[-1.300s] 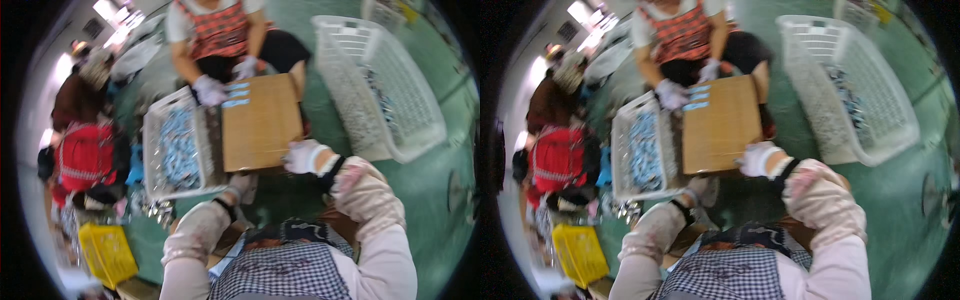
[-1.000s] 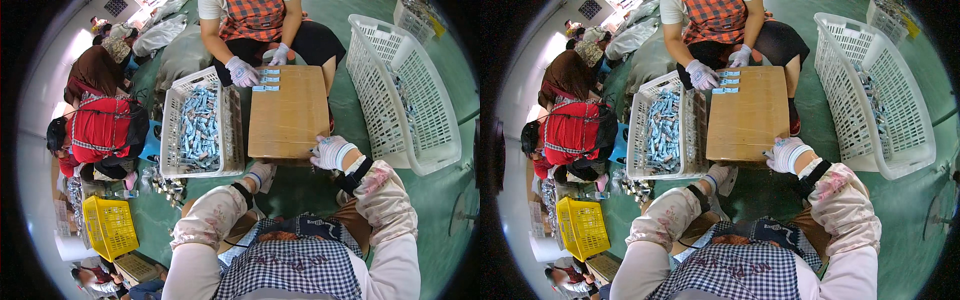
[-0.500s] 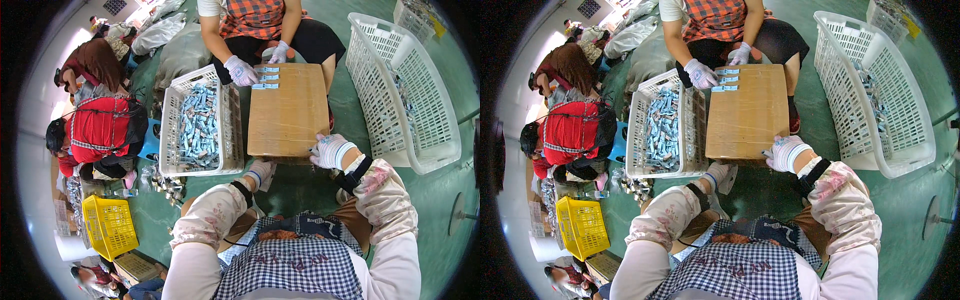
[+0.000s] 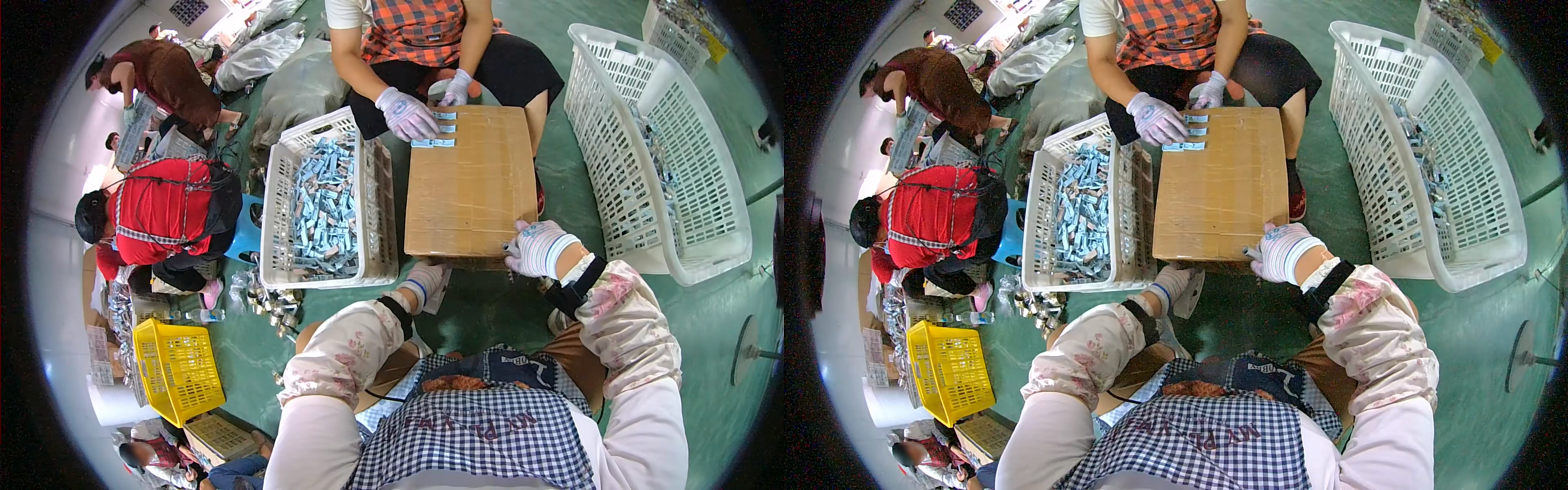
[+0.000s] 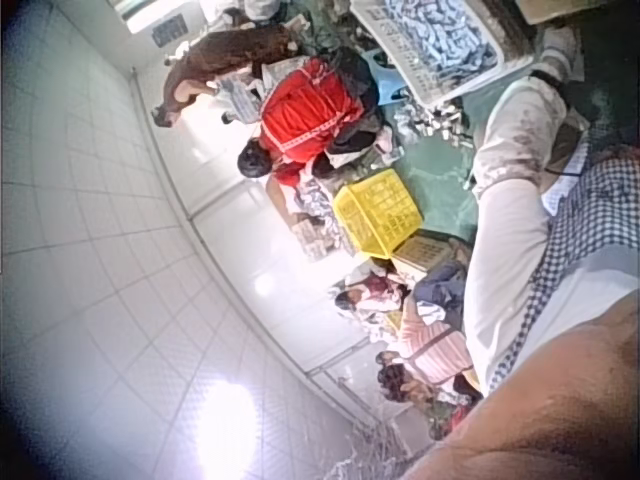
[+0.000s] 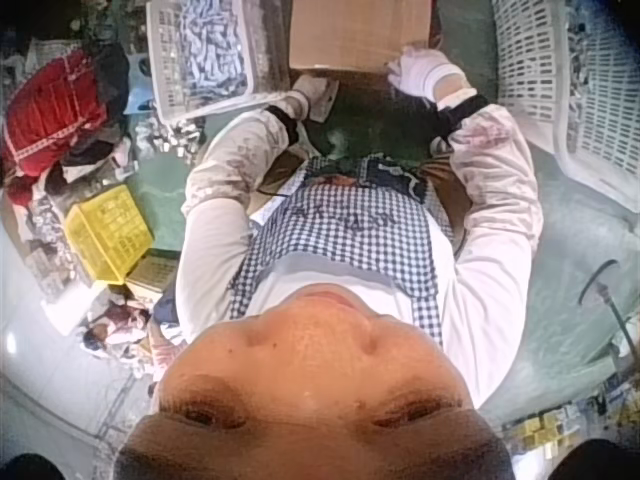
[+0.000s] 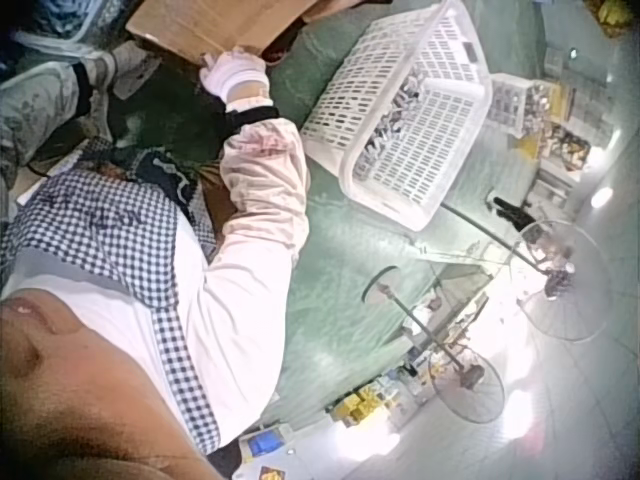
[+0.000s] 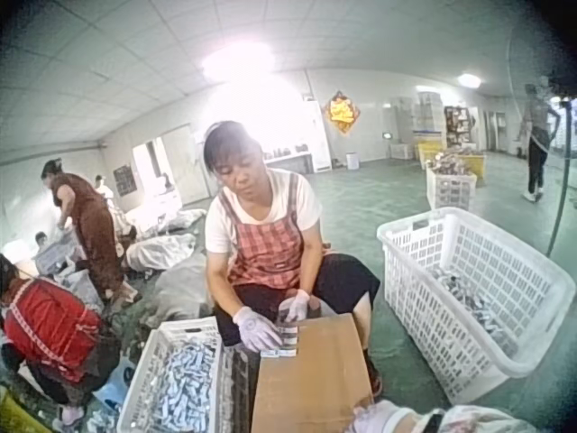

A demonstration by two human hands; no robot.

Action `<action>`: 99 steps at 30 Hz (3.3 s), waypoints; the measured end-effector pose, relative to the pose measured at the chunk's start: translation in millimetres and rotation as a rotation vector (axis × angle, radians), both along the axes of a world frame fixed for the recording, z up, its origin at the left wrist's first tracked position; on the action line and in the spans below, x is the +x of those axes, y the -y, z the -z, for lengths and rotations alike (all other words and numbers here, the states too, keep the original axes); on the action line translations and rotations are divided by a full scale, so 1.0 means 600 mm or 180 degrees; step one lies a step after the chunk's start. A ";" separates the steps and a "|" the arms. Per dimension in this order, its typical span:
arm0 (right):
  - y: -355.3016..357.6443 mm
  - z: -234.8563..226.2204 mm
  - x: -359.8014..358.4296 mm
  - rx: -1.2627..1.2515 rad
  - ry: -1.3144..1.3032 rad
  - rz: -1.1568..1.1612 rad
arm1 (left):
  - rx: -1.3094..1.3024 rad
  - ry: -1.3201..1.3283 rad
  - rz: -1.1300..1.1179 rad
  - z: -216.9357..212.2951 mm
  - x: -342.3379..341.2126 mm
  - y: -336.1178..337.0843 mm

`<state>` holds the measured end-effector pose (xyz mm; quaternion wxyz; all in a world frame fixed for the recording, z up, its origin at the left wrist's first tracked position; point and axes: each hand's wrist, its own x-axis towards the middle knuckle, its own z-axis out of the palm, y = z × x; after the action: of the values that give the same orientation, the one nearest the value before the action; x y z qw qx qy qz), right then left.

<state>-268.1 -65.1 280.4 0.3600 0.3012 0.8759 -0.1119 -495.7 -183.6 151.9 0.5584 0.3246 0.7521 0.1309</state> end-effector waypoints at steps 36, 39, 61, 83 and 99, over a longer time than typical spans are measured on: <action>-0.119 -0.145 0.374 0.0050 -0.0574 0.0319 | 0.1104 -0.0682 0.1354 -0.037 0.324 -0.114; -0.121 -0.144 0.368 0.0035 -0.0457 0.0382 | 0.1029 -0.0511 0.1068 -0.037 0.321 -0.116; -0.132 -0.119 0.358 0.0014 -0.0390 0.0372 | 0.0905 -0.1015 0.1945 -0.011 0.306 -0.129; -0.125 -0.106 0.340 0.0025 -0.0339 0.0289 | 0.0694 -0.0116 0.0432 -0.021 0.305 -0.114; -0.125 -0.106 0.356 0.0017 -0.0381 0.0343 | 0.1094 -0.0394 0.1340 0.097 0.269 -0.119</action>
<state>-54.8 10.0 344.3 0.2996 0.3417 0.8787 -0.1466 -334.2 -112.1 93.9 0.4631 0.5710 0.6676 0.1176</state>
